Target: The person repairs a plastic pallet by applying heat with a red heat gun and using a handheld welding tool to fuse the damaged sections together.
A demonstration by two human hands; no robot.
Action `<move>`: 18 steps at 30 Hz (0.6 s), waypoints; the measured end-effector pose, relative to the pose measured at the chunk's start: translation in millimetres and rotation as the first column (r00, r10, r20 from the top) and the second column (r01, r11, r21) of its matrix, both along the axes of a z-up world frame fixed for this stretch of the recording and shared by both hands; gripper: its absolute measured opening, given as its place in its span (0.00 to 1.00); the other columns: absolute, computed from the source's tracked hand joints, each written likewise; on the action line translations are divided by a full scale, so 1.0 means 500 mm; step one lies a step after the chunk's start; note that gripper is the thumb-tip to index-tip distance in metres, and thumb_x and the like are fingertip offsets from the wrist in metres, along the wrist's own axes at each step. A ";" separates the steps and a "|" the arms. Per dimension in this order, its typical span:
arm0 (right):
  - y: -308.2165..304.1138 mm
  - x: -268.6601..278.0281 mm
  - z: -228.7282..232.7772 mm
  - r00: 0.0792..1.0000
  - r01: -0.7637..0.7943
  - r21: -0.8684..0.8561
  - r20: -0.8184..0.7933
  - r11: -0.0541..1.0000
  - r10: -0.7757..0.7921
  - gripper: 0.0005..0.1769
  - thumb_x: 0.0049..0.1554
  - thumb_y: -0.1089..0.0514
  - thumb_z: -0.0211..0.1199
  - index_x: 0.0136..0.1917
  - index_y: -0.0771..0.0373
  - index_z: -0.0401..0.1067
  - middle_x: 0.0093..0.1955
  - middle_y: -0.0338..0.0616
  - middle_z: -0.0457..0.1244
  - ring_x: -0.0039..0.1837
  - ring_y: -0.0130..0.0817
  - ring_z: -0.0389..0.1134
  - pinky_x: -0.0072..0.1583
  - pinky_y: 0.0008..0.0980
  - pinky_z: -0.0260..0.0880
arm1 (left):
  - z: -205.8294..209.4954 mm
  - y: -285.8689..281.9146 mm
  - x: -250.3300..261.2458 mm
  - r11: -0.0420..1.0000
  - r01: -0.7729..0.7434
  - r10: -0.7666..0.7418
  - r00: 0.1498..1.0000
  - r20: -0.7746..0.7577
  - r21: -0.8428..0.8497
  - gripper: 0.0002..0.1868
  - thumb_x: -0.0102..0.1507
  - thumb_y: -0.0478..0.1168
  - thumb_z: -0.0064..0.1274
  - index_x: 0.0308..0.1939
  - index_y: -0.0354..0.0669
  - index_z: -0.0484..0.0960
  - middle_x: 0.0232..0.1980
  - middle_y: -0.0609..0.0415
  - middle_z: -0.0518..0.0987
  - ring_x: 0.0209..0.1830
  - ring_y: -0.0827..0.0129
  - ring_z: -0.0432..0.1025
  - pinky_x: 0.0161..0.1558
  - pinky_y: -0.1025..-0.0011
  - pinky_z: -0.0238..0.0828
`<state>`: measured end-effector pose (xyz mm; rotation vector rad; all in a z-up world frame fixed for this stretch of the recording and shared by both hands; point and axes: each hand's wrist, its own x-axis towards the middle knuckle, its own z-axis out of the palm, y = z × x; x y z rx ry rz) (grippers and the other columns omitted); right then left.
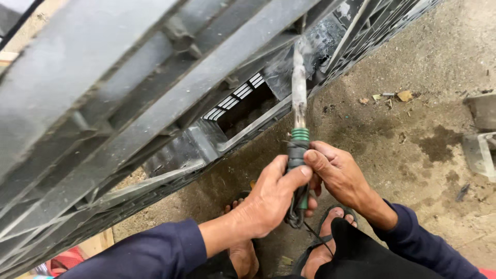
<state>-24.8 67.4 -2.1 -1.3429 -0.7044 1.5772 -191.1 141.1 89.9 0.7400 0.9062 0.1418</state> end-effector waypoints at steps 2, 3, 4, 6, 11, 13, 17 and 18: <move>0.019 0.001 0.008 1.000 0.002 0.029 0.021 1.000 -0.002 0.26 0.62 0.42 0.55 0.60 0.66 0.73 0.36 0.37 0.67 0.32 0.21 0.66 0.33 0.24 0.69 | 0.009 0.019 -0.004 1.000 0.004 -0.004 0.999 -0.042 0.005 0.16 0.68 0.45 0.46 0.51 0.35 0.70 0.39 0.50 0.79 0.29 0.71 0.75 0.30 0.70 0.77; 0.024 -0.001 0.013 1.000 0.000 0.045 0.016 0.999 -0.001 0.27 0.63 0.43 0.55 0.62 0.67 0.72 0.36 0.37 0.66 0.32 0.21 0.65 0.33 0.25 0.68 | 0.009 0.028 -0.007 1.000 0.003 -0.003 0.999 -0.042 0.003 0.16 0.68 0.45 0.46 0.51 0.35 0.70 0.39 0.50 0.79 0.29 0.71 0.75 0.30 0.70 0.77; 0.027 -0.002 0.021 1.000 -0.001 0.061 0.010 0.998 0.000 0.27 0.63 0.44 0.54 0.64 0.69 0.72 0.35 0.38 0.66 0.32 0.22 0.64 0.33 0.27 0.68 | 0.005 0.041 -0.010 1.000 0.015 -0.015 0.998 -0.062 -0.004 0.16 0.67 0.45 0.46 0.51 0.35 0.71 0.39 0.51 0.79 0.29 0.70 0.75 0.30 0.70 0.77; 0.028 -0.003 0.048 0.997 -0.002 0.039 0.081 0.999 -0.002 0.26 0.64 0.46 0.53 0.65 0.67 0.71 0.34 0.38 0.66 0.31 0.23 0.66 0.33 0.27 0.68 | -0.005 0.054 -0.014 0.999 0.032 -0.033 0.996 -0.078 -0.012 0.17 0.66 0.46 0.47 0.50 0.35 0.72 0.38 0.52 0.78 0.29 0.69 0.76 0.29 0.69 0.78; 0.021 0.000 0.137 0.835 -0.002 0.186 0.540 0.982 -0.101 0.22 0.62 0.57 0.60 0.67 0.65 0.67 0.43 0.44 0.67 0.42 0.31 0.72 0.43 0.31 0.74 | -0.052 0.083 0.002 0.992 0.018 -0.028 0.997 0.075 0.128 0.16 0.69 0.44 0.54 0.49 0.31 0.78 0.40 0.55 0.80 0.35 0.78 0.73 0.35 0.77 0.73; 0.026 0.015 0.155 0.551 -0.291 0.461 0.797 0.838 -0.247 0.32 0.54 0.69 0.63 0.72 0.65 0.62 0.64 0.58 0.61 0.62 0.50 0.67 0.58 0.39 0.72 | -0.065 0.080 0.015 0.996 0.038 -0.045 0.996 0.081 0.085 0.16 0.67 0.45 0.54 0.48 0.34 0.77 0.38 0.55 0.79 0.31 0.78 0.73 0.30 0.77 0.70; 0.022 0.033 0.160 0.546 -0.399 0.384 0.829 0.833 -0.120 0.44 0.42 0.69 0.67 0.72 0.64 0.61 0.69 0.61 0.55 0.65 0.56 0.64 0.60 0.42 0.70 | -0.079 0.081 0.030 0.992 0.043 -0.057 0.992 0.116 0.121 0.15 0.67 0.45 0.56 0.50 0.38 0.77 0.36 0.58 0.78 0.26 0.81 0.68 0.24 0.81 0.62; 0.015 0.028 0.156 0.526 -0.407 0.390 0.839 0.826 -0.138 0.49 0.36 0.65 0.67 0.73 0.65 0.59 0.71 0.61 0.54 0.68 0.60 0.62 0.63 0.43 0.69 | -0.081 0.076 0.029 0.992 0.041 -0.055 0.992 0.114 0.118 0.15 0.67 0.45 0.56 0.50 0.38 0.77 0.36 0.58 0.78 0.26 0.81 0.68 0.24 0.81 0.62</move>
